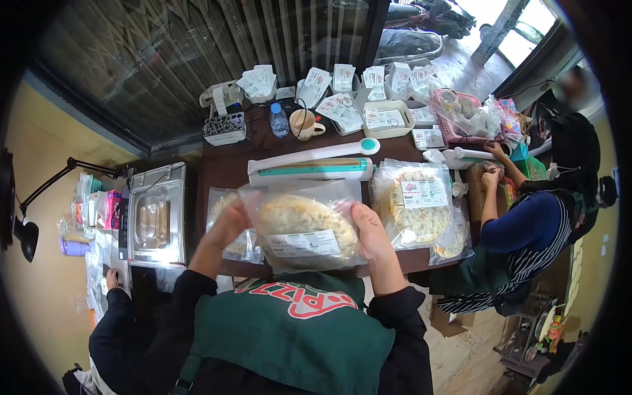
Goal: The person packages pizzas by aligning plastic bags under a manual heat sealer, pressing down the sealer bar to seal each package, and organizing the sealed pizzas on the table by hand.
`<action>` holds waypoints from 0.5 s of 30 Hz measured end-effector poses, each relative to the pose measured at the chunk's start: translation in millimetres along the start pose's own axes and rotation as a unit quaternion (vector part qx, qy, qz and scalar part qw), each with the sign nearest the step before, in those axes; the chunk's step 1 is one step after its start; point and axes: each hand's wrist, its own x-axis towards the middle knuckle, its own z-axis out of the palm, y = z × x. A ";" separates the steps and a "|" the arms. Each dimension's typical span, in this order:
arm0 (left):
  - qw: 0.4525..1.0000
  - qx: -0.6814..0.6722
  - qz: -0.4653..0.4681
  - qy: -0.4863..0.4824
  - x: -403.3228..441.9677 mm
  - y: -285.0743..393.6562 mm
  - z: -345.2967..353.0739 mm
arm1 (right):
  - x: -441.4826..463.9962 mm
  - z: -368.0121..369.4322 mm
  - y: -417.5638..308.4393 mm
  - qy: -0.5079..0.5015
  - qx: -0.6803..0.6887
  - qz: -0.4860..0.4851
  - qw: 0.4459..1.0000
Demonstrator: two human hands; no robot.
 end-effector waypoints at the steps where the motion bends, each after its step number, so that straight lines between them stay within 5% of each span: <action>1: 0.999 0.027 -0.001 0.043 8.0 -18.0 2.1 | 5.2 -1.3 7.7 0.031 0.013 -0.006 0.999; 4: 0.984 0.104 0.010 0.145 36.0 -58.3 1.8 | 22.2 -16.7 30.5 0.116 0.022 -0.007 0.993; 7: 0.944 0.230 0.062 0.228 63.9 -78.4 -4.9 | 41.4 -50.3 59.0 0.180 -0.050 -0.040 0.982; 9: 0.912 0.330 0.018 0.242 86.8 -97.5 -32.7 | 60.7 -94.2 84.5 0.210 -0.161 -0.079 0.961; 11: 0.827 0.477 0.052 0.292 97.2 -106.6 -41.5 | 69.9 -98.1 83.0 0.257 -0.404 -0.073 0.875; 13: 0.653 0.646 0.165 0.360 107.6 -114.8 -36.4 | 77.9 -99.0 83.0 0.289 -0.548 -0.065 0.782; 15: 0.658 0.632 0.135 0.386 120.1 -117.1 -39.1 | 87.8 -98.0 85.4 0.319 -0.610 -0.061 0.723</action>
